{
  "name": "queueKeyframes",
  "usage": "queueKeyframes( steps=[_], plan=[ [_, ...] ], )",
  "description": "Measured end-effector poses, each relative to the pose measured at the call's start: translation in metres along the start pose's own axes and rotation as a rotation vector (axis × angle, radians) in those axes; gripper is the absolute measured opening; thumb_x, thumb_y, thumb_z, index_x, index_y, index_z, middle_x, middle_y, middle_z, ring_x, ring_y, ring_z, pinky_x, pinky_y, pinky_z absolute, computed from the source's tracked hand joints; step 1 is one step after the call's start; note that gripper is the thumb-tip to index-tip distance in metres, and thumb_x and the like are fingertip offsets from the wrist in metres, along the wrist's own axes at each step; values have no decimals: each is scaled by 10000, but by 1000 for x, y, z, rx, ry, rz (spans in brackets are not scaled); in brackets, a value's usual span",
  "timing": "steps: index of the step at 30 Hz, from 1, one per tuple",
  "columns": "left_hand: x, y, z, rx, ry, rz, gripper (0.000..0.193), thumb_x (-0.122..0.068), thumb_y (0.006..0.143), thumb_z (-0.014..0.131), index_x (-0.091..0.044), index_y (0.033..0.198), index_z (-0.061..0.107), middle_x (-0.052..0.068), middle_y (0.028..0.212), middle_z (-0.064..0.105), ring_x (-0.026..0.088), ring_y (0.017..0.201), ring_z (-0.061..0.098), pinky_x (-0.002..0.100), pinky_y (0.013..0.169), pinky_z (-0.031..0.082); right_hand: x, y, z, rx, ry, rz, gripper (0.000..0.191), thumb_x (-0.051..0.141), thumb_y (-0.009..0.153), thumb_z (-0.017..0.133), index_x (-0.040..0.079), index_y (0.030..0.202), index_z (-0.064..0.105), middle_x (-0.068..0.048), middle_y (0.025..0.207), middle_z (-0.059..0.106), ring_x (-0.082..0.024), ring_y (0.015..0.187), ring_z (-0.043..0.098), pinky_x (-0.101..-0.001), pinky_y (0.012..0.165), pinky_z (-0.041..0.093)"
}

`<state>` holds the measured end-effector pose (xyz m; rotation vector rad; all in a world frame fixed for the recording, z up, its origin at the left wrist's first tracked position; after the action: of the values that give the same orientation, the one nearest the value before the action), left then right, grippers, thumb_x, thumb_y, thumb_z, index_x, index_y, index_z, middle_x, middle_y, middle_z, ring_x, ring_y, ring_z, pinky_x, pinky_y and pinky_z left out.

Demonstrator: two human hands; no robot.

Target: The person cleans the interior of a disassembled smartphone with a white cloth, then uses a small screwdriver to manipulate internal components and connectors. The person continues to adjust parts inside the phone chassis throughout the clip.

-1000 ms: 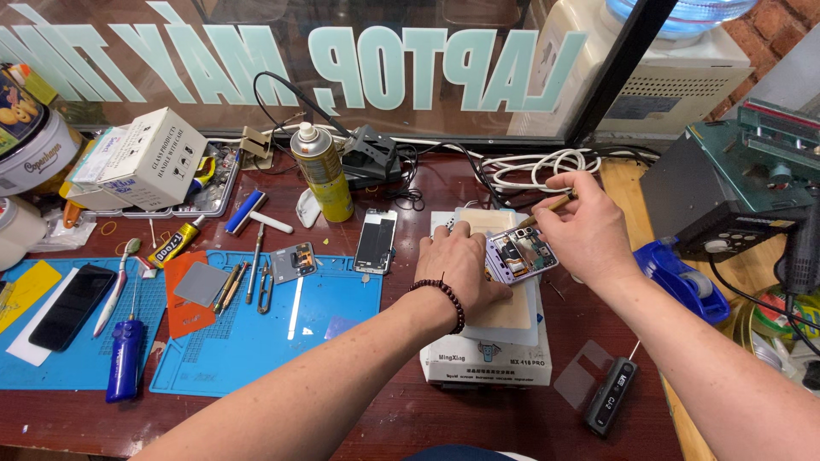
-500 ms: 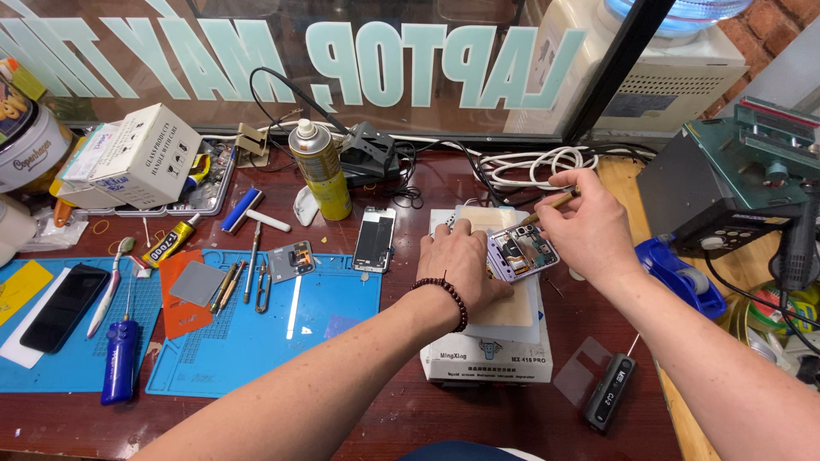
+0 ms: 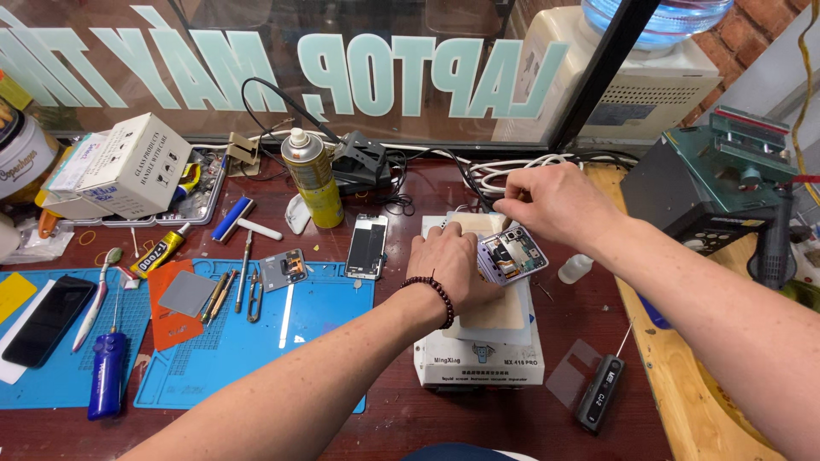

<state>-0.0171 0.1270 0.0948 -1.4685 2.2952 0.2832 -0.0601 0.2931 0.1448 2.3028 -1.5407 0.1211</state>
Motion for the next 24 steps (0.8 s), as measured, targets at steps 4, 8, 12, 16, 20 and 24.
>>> queueKeyframes(
  steps=[4, 8, 12, 16, 20, 24],
  plan=[
    [0, -1, 2, -36, 1, 4, 655, -498, 629, 849, -26, 1063, 721, 147, 1139, 630, 330, 1139, 577, 467, 964, 450, -2, 4, -2, 64, -43, 6, 227, 306, 802, 799, 92, 866, 757, -146, 790, 734, -338, 758, 719, -440, 702, 562],
    [2, 0, 4, -11, 24, -8, 683, -496, 614, 858, -30, 1089, 704, 147, 1145, 628, 333, 1135, 581, 476, 946, 461, 3, 3, -5, -16, 11, -109, 314, 284, 758, 800, 106, 1012, 753, -153, 876, 749, -343, 816, 727, -435, 731, 571],
    [4, 1, 4, 11, 25, -15, 690, -494, 596, 883, -36, 1081, 708, 141, 1161, 628, 330, 1157, 571, 481, 974, 451, 1, -5, 0, 137, -18, 118, 266, 348, 829, 787, 140, 993, 761, -121, 897, 768, -323, 857, 733, -440, 775, 568],
    [3, 2, 6, 31, 42, -41, 739, -506, 585, 906, -34, 1112, 693, 141, 1177, 622, 332, 1169, 565, 485, 993, 446, 5, -6, 6, 103, 15, 68, 240, 221, 859, 721, 134, 1082, 729, -136, 899, 761, -329, 871, 728, -438, 796, 561],
    [3, 4, 7, 60, 57, -74, 759, -514, 589, 913, -38, 1137, 689, 143, 1201, 610, 344, 1187, 550, 497, 997, 442, 0, -1, 12, 155, 135, 9, 281, 139, 839, 662, 123, 1117, 692, -109, 887, 768, -294, 866, 749, -410, 786, 573],
    [3, 4, 6, 56, 61, -91, 750, -504, 600, 907, -47, 1154, 689, 136, 1211, 611, 342, 1197, 550, 511, 1004, 441, -8, 7, 13, 244, 169, -40, 321, 123, 757, 707, 108, 1078, 687, -87, 937, 773, -271, 886, 758, -398, 791, 582]
  ],
)
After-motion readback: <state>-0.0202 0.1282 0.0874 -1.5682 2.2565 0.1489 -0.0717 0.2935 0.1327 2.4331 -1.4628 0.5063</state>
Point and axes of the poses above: each hand's wrist, its own y-axis towards the middle knuckle, its own z-axis out of the palm, x = y × z, the point moved 3 cm from there along y, towards the middle knuckle
